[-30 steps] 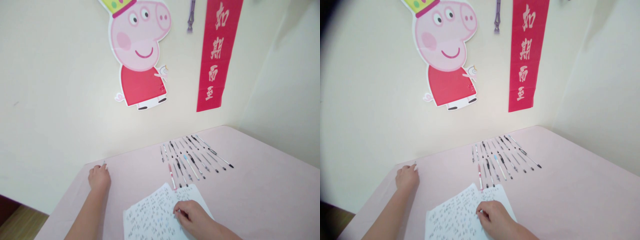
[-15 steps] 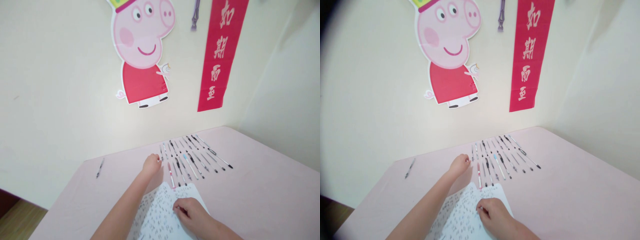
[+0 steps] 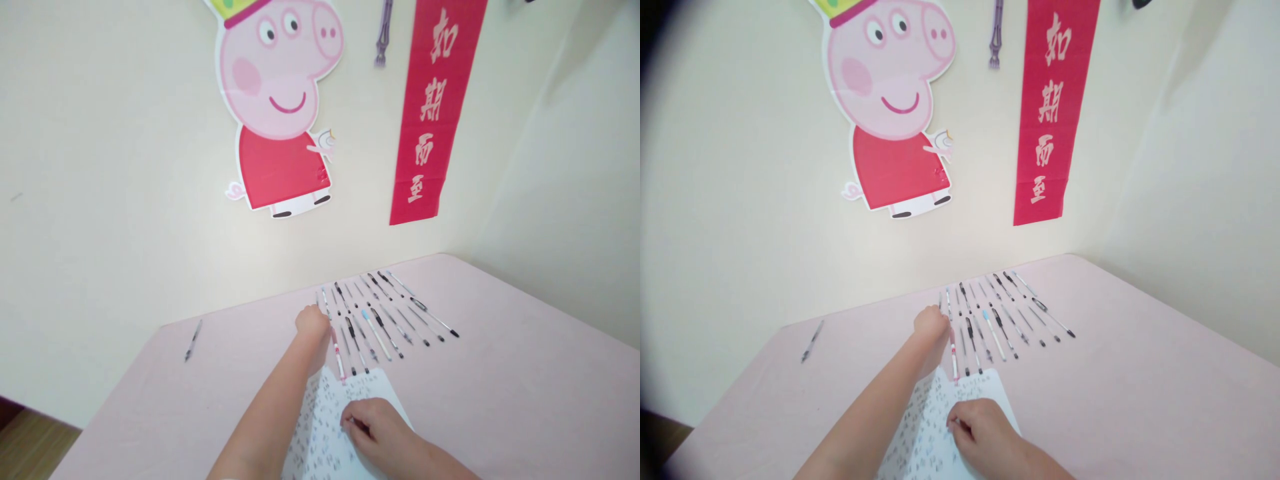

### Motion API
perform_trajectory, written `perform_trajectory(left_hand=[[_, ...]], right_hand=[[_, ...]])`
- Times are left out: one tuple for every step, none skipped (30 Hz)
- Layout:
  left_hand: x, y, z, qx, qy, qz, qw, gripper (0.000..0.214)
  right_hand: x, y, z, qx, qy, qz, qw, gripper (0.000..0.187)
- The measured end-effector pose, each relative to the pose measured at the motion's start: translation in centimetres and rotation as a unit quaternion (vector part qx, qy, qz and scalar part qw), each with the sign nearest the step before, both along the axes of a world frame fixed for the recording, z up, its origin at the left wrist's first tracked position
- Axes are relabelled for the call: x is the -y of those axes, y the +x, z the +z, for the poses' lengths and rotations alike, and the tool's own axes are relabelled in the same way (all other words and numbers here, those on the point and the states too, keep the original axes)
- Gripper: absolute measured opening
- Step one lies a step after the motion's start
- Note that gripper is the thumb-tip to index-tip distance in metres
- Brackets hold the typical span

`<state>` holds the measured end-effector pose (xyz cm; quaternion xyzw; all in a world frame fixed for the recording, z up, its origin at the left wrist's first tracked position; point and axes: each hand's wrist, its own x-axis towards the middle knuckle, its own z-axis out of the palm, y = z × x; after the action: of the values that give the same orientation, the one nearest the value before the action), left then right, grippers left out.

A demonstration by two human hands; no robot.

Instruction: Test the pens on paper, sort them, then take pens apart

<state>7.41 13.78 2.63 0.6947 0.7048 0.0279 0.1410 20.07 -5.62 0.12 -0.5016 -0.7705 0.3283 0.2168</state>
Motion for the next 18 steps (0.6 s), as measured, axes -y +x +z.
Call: perform_trajectory(left_hand=[[-0.1, 0.0, -0.1, -0.007, 0.004, 0.001, 1.000, 0.025], [-0.1, 0.0, -0.2, -0.016, 0.010, 0.002, 1.000, 0.026], [-0.1, -0.2, -0.2, -0.026, 0.017, 0.003, 1.000, 0.026], [-0.1, -0.4, -0.2, -0.034, 0.023, 0.004, 0.999, 0.026], [-0.1, -0.8, -0.2, -0.041, 0.030, 0.005, 0.999, 0.027], [0.0, -1.3, 0.0, -0.047, 0.037, 0.007, 0.998, 0.028], [0.1, -1.9, 0.1, -0.054, 0.044, 0.009, 0.998, 0.028], [0.2, -2.7, 0.3, -0.059, 0.052, 0.012, 0.997, 0.029], [0.4, -3.5, 0.5, -0.064, 0.059, 0.015, 0.996, 0.029], [0.6, -4.5, 0.7, -0.069, 0.066, 0.021, 0.995, 0.030], [0.9, -5.6, 0.8, -0.073, 0.071, 0.028, 0.994, 0.030], [1.2, -6.8, 1.0, -0.078, 0.075, 0.038, 0.993, 0.031], [1.5, -8.2, 1.1, -0.082, 0.078, 0.050, 0.992, 0.031], [1.8, -9.6, 1.2, -0.087, 0.080, 0.063, 0.991, 0.032], [2.2, -11.0, 1.3, -0.092, 0.079, 0.079, 0.989, 0.033], [2.5, -12.5, 1.4, -0.097, 0.077, 0.097, 0.987, 0.034], [2.8, -14.0, 1.5, -0.102, 0.075, 0.113, 0.986, 0.035], [3.1, -15.4, 1.6, -0.106, 0.073, 0.127, 0.984, 0.036]], right_hand=[[0.0, 0.0, 0.1, 0.000, -0.002, 0.001, 1.000, 0.026], [0.0, 0.0, 0.1, -0.001, -0.004, 0.002, 1.000, 0.026], [-0.1, 0.0, 0.2, -0.001, -0.005, 0.002, 1.000, 0.026], [-0.1, 0.0, 0.2, -0.001, -0.006, 0.002, 1.000, 0.026], [0.0, 0.0, 0.2, -0.001, -0.006, 0.001, 1.000, 0.025], [0.0, 0.0, 0.3, 0.000, -0.006, -0.001, 1.000, 0.025], [0.0, 0.0, 0.3, 0.001, -0.005, -0.002, 1.000, 0.025], [0.0, 0.0, 0.3, 0.002, -0.003, -0.002, 1.000, 0.025], [0.1, 0.0, 0.3, 0.002, -0.002, -0.003, 1.000, 0.025], [0.1, 0.0, 0.3, 0.002, -0.002, -0.002, 1.000, 0.025], [0.1, 0.0, 0.3, 0.000, -0.001, -0.002, 1.000, 0.025], [0.1, 0.0, 0.3, -0.002, -0.001, -0.003, 1.000, 0.025], [0.1, 0.1, 0.2, -0.003, 0.000, -0.003, 1.000, 0.024], [0.1, 0.1, 0.2, -0.003, 0.002, -0.005, 1.000, 0.024], [0.0, 0.1, 0.2, -0.003, 0.003, -0.006, 1.000, 0.024], [0.0, 0.1, 0.2, -0.002, 0.004, -0.008, 1.000, 0.024], [0.0, 0.1, 0.2, 0.001, 0.004, -0.010, 1.000, 0.024], [0.0, 0.1, 0.3, 0.003, 0.004, -0.011, 1.000, 0.024]])
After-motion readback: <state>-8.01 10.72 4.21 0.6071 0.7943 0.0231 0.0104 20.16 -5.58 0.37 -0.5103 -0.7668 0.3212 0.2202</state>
